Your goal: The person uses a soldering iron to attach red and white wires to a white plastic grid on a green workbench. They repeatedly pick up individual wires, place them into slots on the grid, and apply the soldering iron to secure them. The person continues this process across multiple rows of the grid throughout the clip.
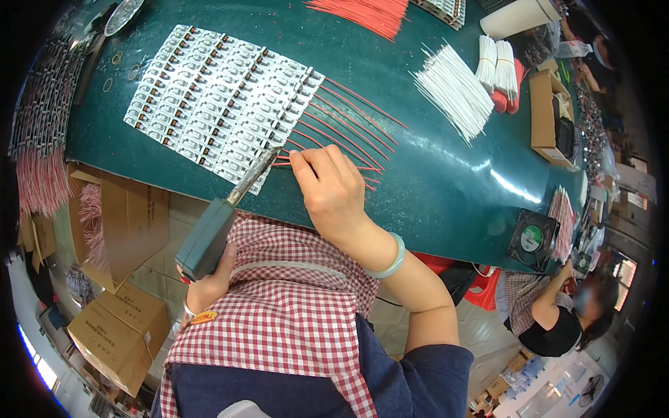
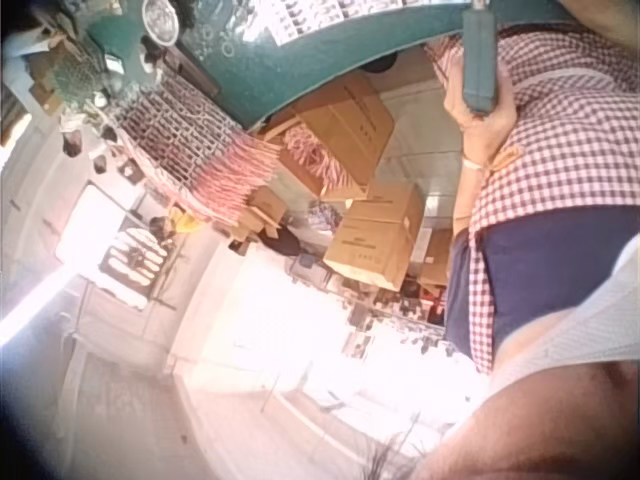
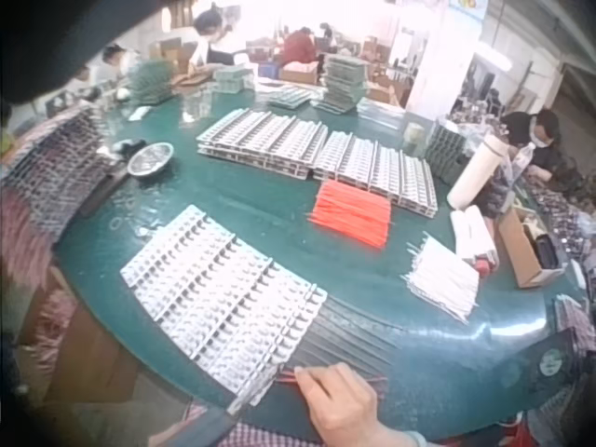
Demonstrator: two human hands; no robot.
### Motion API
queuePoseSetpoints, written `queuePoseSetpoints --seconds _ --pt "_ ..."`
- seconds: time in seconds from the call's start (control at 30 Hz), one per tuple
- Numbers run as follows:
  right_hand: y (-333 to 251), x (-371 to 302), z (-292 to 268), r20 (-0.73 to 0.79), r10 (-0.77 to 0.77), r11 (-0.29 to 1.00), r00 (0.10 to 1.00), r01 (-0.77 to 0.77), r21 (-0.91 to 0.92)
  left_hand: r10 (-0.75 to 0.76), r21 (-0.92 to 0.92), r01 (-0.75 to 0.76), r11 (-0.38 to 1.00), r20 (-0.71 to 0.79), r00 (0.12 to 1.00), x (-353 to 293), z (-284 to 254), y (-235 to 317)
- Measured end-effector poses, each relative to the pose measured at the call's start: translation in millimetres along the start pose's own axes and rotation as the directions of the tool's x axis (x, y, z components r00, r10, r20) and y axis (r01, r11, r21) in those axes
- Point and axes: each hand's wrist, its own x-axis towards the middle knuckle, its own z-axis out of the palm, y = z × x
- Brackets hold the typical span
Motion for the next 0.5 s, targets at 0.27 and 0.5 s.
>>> queuePoseSetpoints --seconds 0.27,0.5 --pt "-0.4 -0.3 1.8 -0.015 -0.009 1.0 1.0 0.009 -0.018 0.002 0.005 -0.002 1.0 -0.015 1.0 -10.6 -0.4 -14.1" --pt "-1.7 -0.2 1.4 -0.02 0.0 1.0 1.0 0.0 -0.016 0.075 0.032 -0.074 0.997 -0.038 0.996 -11.6 -3.3 -13.8"
